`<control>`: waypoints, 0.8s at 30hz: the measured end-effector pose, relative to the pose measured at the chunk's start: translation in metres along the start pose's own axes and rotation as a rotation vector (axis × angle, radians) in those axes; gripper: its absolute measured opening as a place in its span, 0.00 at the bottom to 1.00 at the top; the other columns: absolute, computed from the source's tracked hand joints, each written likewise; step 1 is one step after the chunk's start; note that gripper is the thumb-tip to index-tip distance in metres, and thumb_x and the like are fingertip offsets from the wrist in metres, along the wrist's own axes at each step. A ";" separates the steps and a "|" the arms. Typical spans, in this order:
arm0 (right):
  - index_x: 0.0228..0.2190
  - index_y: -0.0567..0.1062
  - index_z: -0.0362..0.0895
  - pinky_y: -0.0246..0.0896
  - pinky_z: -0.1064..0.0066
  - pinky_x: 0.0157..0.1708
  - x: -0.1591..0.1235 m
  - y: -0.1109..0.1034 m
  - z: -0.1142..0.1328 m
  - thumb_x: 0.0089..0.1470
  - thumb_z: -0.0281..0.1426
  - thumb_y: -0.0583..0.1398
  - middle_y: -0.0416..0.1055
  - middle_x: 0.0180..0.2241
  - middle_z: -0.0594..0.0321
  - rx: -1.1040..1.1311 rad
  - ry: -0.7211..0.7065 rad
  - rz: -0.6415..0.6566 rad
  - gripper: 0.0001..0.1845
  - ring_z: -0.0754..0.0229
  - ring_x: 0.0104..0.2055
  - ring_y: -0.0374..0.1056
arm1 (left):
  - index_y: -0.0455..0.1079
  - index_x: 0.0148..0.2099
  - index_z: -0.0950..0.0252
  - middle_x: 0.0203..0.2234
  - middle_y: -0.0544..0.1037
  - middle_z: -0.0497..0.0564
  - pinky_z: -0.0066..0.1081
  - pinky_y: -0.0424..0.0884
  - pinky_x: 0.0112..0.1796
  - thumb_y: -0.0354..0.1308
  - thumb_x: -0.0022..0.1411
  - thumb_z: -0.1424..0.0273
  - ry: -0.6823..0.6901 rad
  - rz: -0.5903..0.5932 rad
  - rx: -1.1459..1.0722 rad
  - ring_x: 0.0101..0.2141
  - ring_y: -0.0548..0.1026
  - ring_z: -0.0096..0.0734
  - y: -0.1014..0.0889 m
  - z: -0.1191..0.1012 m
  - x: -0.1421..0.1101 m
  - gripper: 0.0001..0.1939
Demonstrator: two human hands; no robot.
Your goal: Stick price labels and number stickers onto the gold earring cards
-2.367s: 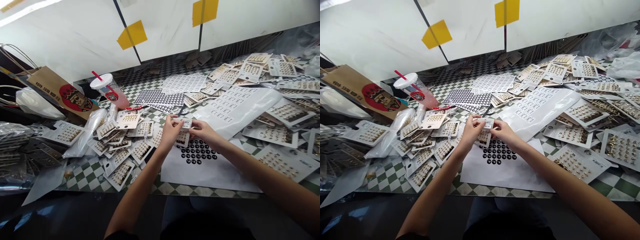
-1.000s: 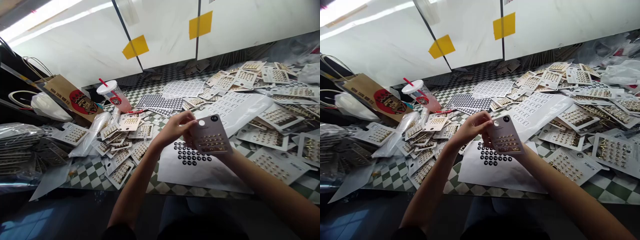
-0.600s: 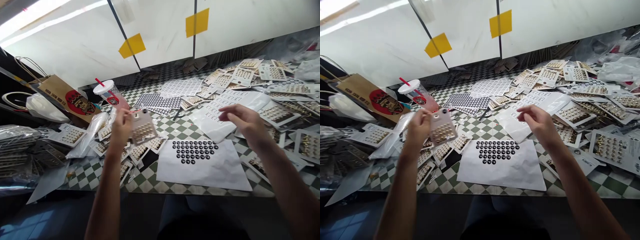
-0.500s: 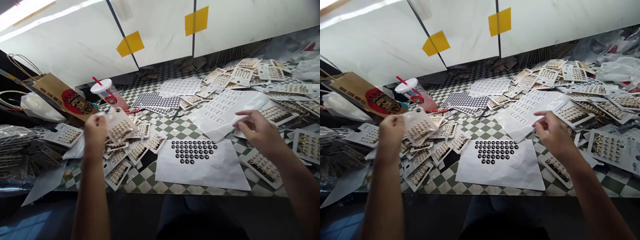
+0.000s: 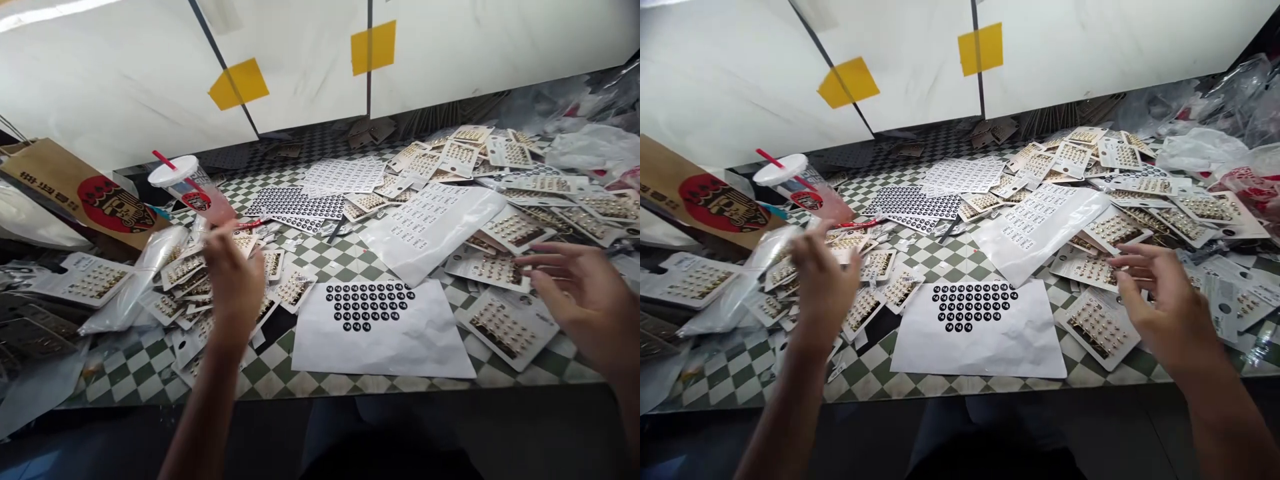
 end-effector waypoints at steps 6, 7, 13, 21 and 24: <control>0.43 0.64 0.52 0.57 0.44 0.50 -0.036 -0.019 -0.050 0.47 0.42 0.56 0.69 0.43 0.50 -0.414 -0.178 0.079 0.19 0.40 0.47 0.66 | 0.56 0.57 0.67 0.51 0.68 0.57 0.37 0.66 0.52 0.46 0.65 0.72 0.671 0.598 -0.425 0.51 0.65 0.39 0.037 -0.140 -0.081 0.18; 0.43 0.64 0.53 0.59 0.45 0.49 -0.044 -0.018 -0.056 0.48 0.42 0.56 0.69 0.42 0.52 -0.365 -0.097 0.053 0.18 0.41 0.45 0.67 | 0.57 0.57 0.69 0.49 0.70 0.57 0.36 0.66 0.51 0.46 0.65 0.73 0.705 0.649 -0.457 0.50 0.66 0.38 0.043 -0.157 -0.089 0.18; 0.47 0.63 0.55 0.63 0.50 0.49 -0.074 0.000 -0.048 0.46 0.41 0.60 0.69 0.41 0.56 0.218 0.338 -0.065 0.24 0.45 0.44 0.68 | 0.54 0.59 0.75 0.44 0.71 0.64 0.43 0.69 0.44 0.48 0.58 0.77 0.547 0.714 -0.417 0.44 0.69 0.47 0.081 -0.228 -0.103 0.26; 0.36 0.72 0.56 0.70 0.62 0.41 -0.078 -0.002 -0.021 0.45 0.38 0.63 0.72 0.42 0.58 0.778 0.461 -0.002 0.13 0.48 0.49 0.69 | 0.62 0.43 0.63 0.33 0.73 0.52 0.32 0.71 0.34 0.47 0.64 0.69 -0.004 0.883 -0.981 0.32 0.72 0.31 0.058 -0.227 -0.103 0.06; 0.37 0.71 0.58 0.71 0.63 0.33 -0.086 0.001 -0.014 0.49 0.40 0.58 0.74 0.39 0.58 0.668 0.370 0.111 0.10 0.48 0.45 0.72 | 0.64 0.41 0.63 0.29 0.72 0.51 0.30 0.70 0.29 0.49 0.63 0.70 0.130 0.594 -0.979 0.28 0.70 0.30 0.034 -0.227 -0.116 0.05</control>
Point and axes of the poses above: each hand's wrist, its own x-axis towards the middle knuckle, its own y-axis out of the palm, z = x × y, the point moved 1 cm from there along x, towards the middle knuckle
